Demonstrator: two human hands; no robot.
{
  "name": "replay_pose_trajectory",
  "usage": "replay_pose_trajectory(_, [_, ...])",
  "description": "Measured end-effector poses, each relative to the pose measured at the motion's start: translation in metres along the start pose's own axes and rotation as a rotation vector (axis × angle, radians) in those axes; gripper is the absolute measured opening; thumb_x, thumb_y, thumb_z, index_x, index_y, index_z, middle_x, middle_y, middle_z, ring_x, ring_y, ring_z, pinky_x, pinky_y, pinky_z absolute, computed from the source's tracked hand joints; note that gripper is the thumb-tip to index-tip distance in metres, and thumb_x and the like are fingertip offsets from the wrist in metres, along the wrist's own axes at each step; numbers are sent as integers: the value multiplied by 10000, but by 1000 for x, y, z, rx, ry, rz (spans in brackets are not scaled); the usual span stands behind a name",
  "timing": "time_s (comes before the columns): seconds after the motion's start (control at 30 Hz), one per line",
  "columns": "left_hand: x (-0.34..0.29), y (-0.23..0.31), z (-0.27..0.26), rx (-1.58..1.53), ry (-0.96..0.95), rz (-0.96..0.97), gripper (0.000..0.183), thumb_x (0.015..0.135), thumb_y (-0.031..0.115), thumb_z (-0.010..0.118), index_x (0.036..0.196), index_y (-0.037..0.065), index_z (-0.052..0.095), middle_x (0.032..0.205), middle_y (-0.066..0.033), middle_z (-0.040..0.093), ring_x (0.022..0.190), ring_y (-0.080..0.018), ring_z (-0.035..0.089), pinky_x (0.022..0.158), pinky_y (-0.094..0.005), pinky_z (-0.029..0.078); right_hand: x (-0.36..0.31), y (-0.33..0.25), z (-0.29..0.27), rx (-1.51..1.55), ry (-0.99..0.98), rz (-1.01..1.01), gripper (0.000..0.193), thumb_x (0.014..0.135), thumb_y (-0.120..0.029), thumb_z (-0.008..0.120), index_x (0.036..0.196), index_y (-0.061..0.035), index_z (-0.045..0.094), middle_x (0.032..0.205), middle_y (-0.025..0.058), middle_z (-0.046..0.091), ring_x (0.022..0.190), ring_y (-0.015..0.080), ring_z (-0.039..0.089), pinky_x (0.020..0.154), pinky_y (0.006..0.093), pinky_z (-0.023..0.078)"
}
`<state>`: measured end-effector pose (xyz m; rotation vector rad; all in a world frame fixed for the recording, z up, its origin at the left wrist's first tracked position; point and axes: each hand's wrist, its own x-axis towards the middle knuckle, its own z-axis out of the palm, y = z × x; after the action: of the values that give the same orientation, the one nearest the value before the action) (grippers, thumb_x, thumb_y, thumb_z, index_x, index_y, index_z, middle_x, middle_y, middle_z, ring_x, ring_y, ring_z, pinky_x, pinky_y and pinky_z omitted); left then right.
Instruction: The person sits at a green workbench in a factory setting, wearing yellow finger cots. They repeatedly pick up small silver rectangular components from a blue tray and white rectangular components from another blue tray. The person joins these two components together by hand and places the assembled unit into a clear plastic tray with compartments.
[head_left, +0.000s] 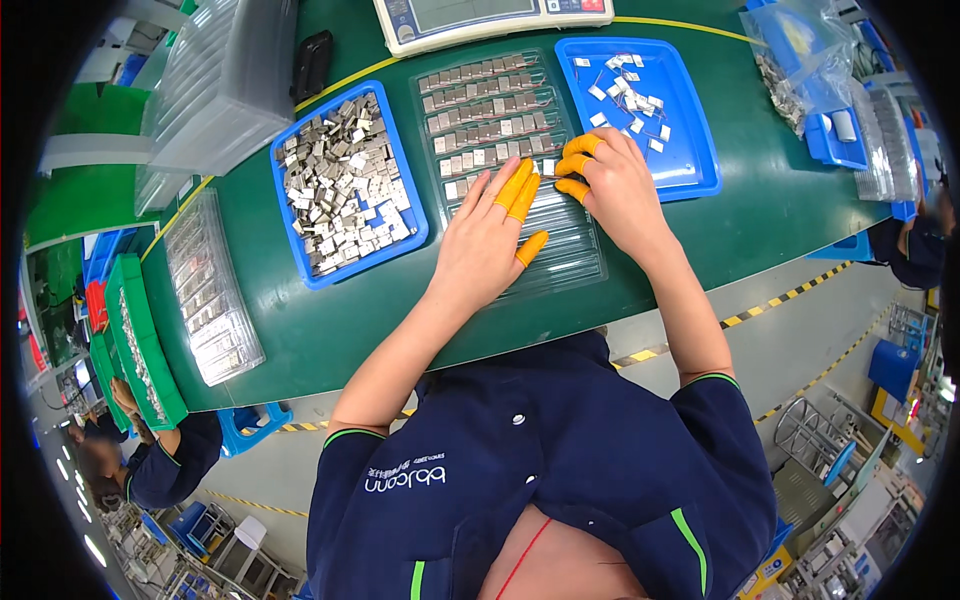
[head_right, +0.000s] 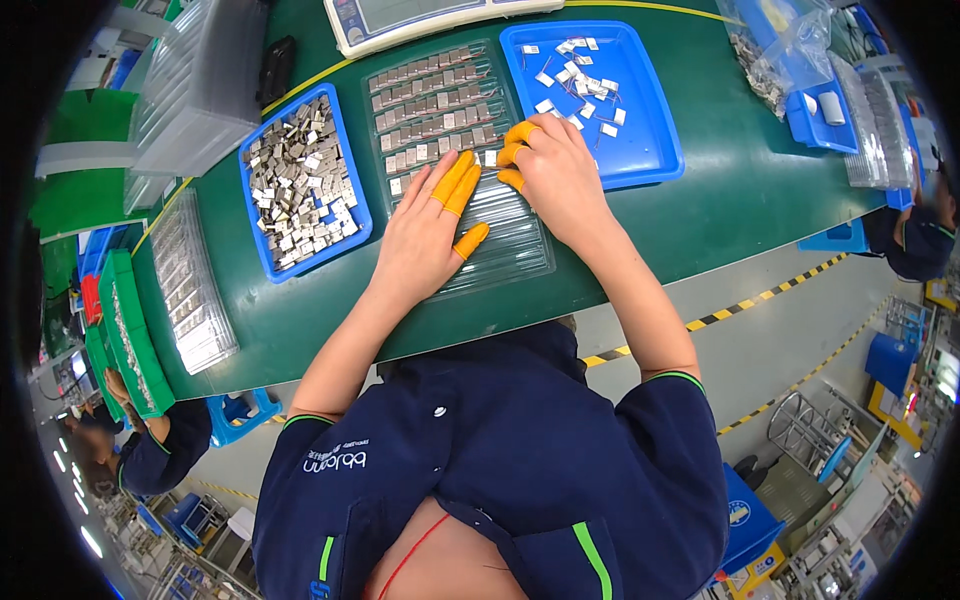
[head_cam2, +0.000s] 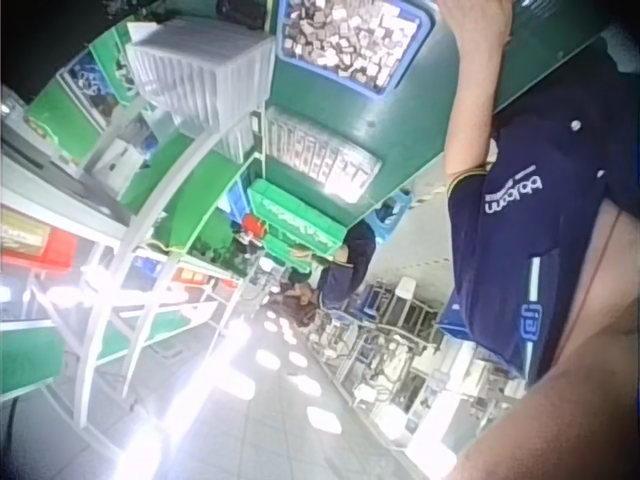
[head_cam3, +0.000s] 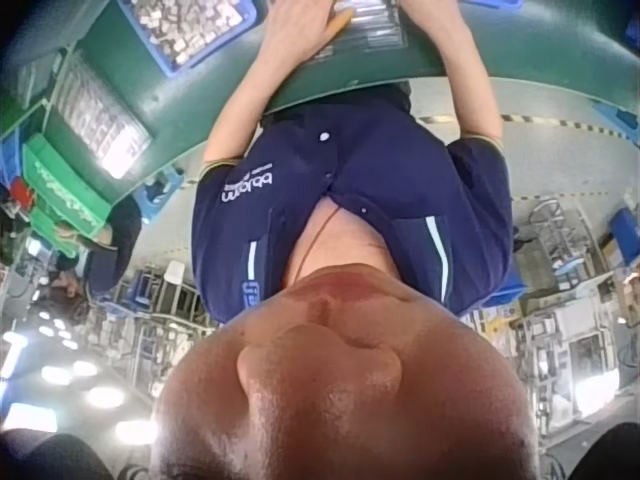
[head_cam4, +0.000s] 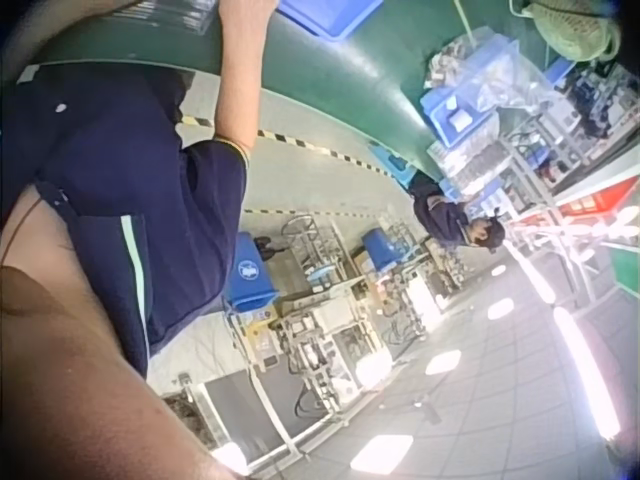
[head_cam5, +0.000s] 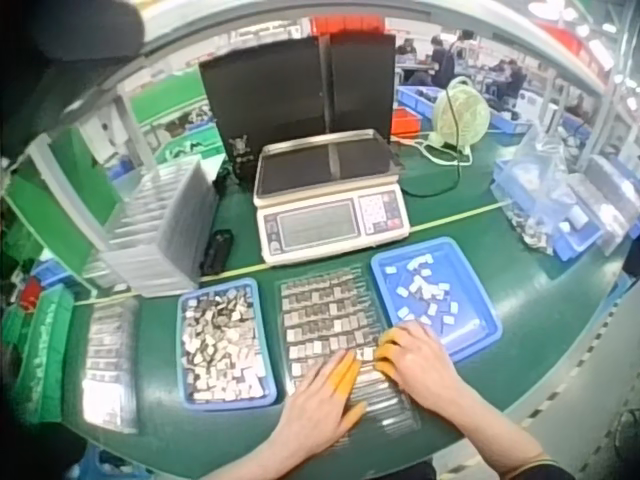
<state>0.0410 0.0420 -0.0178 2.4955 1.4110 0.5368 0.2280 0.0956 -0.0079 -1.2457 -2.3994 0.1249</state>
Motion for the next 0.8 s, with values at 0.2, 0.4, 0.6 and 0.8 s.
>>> replay_pose_trajectory(0.2, [2,-1,-1,5,-9,36,543,811,260,597,1247,-25,446,1301,-158,441,1306,-268,312,1085,-414,236,3,2,-2,-37,-60,8,167,658,-27,674,822,-9,656,925,79,608,983,242,519,878,347,409])
replay_pose_trajectory(0.4, [0,-5,1,-28,-10,36,542,805,256,605,1245,-18,447,1299,-156,443,1302,-274,317,1089,-418,229,5,5,-17,129,1,147,128,667,-64,664,790,-32,670,808,88,620,903,262,546,860,370,400])
replay_pose_trajectory(0.6, [1,-6,2,-96,40,27,547,793,255,619,1240,-12,449,1290,-162,446,1302,-281,315,1090,-422,232,7,1,-12,129,221,47,170,657,-42,686,824,-70,679,841,63,622,923,244,544,861,392,391])
replay_pose_trajectory(0.8, [1,-7,5,-104,43,28,551,788,256,626,1232,-18,450,1288,-160,446,1299,-286,319,1090,-420,237,0,1,10,49,108,-33,180,648,-22,654,811,-88,692,883,34,621,984,199,541,1002,419,336])
